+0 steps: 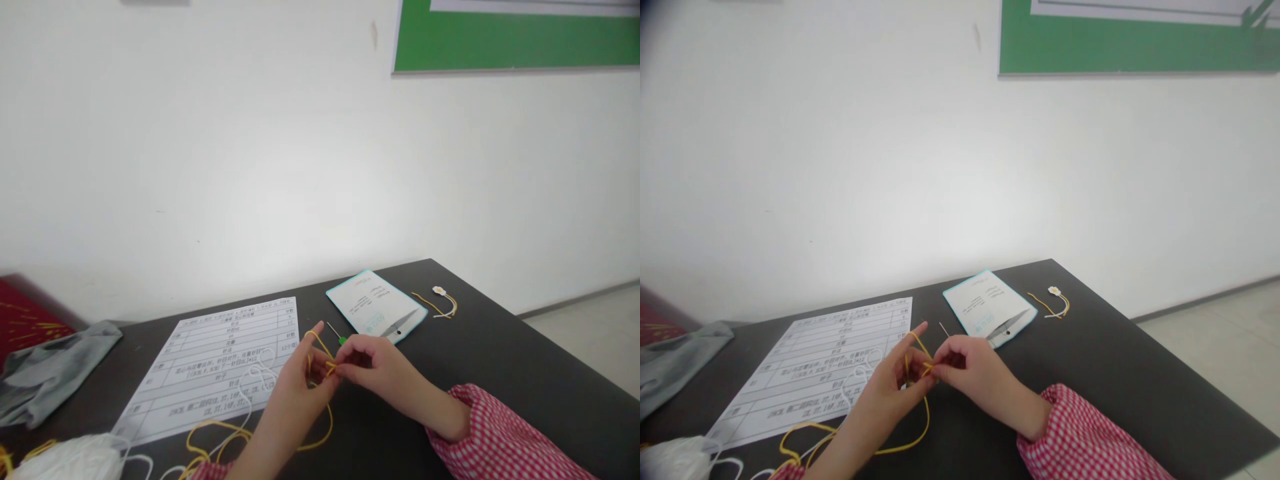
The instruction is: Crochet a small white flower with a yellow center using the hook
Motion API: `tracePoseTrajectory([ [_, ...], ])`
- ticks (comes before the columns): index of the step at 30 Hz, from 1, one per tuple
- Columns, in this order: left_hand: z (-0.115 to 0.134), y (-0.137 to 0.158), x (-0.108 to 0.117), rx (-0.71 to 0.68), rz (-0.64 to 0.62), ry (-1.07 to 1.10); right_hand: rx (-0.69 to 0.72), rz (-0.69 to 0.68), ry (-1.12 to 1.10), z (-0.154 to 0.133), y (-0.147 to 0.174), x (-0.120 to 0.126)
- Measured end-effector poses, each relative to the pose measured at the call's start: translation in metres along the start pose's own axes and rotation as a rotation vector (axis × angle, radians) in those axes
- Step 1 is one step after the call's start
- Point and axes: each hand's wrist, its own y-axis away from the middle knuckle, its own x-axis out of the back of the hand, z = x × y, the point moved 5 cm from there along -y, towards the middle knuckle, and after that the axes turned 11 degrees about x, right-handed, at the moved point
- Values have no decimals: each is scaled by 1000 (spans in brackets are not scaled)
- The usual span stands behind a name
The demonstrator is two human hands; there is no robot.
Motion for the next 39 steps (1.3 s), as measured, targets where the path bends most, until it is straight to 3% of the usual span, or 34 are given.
tracePoseTrajectory([
  [5,-3,-1,3,60,-10,158,-129,8,-278,8,1,-7],
  [11,-8,-1,1,141,-45,306,-176,86,-427,10,2,-12],
  [21,-16,-1,-2,218,-96,426,-167,99,-422,14,3,-19],
  [39,-11,1,-4,309,-6,601,-134,125,-390,13,4,-18],
])
